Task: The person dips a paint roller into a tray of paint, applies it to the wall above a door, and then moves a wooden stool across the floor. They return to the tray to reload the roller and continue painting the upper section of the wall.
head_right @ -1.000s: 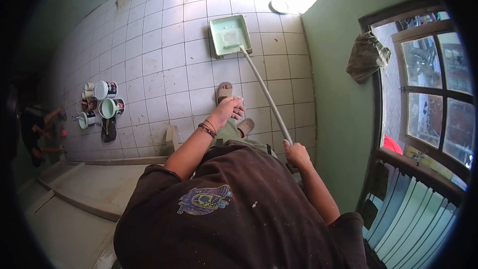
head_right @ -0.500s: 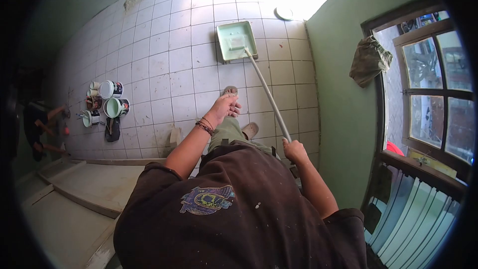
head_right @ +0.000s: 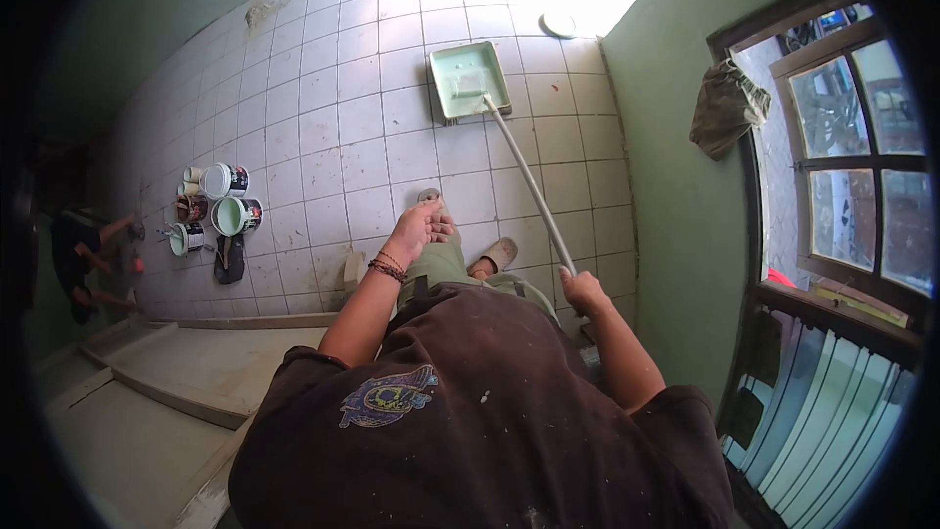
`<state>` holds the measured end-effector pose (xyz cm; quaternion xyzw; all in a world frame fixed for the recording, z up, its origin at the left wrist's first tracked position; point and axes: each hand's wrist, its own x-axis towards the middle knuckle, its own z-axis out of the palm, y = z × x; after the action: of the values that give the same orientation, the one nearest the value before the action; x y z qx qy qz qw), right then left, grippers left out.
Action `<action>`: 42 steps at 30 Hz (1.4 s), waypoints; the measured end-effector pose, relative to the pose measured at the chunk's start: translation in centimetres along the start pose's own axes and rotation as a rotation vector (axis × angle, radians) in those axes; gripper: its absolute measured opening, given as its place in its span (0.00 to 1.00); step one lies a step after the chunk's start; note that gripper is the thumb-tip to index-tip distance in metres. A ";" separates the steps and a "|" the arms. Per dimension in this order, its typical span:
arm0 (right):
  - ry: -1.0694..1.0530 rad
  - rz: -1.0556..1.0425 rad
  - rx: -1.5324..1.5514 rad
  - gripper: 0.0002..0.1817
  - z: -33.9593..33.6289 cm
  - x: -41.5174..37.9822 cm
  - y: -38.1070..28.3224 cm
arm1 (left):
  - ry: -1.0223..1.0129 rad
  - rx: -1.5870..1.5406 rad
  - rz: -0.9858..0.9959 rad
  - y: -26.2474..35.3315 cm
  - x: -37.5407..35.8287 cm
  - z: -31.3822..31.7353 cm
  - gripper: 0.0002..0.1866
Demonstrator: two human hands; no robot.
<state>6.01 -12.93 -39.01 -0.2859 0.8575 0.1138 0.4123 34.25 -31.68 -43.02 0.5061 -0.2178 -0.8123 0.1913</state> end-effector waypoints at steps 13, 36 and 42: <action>-0.289 0.197 0.544 0.25 1.0 -6.7 -5.7 | -0.015 -0.017 -0.050 8.2 0.1 -8.1 0.16; 0.332 -0.743 0.881 0.09 -5.4 1.2 -35.5 | -0.324 0.110 -0.039 29.6 6.7 -16.9 0.22; 0.308 -0.884 1.050 0.09 -15.8 1.7 -51.4 | -0.066 0.057 0.325 41.3 2.7 -16.2 0.19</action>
<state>25.02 -62.07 -28.18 -0.3839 0.6511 -0.5352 0.3771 51.56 -70.03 -28.77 0.4425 -0.3258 -0.7804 0.2985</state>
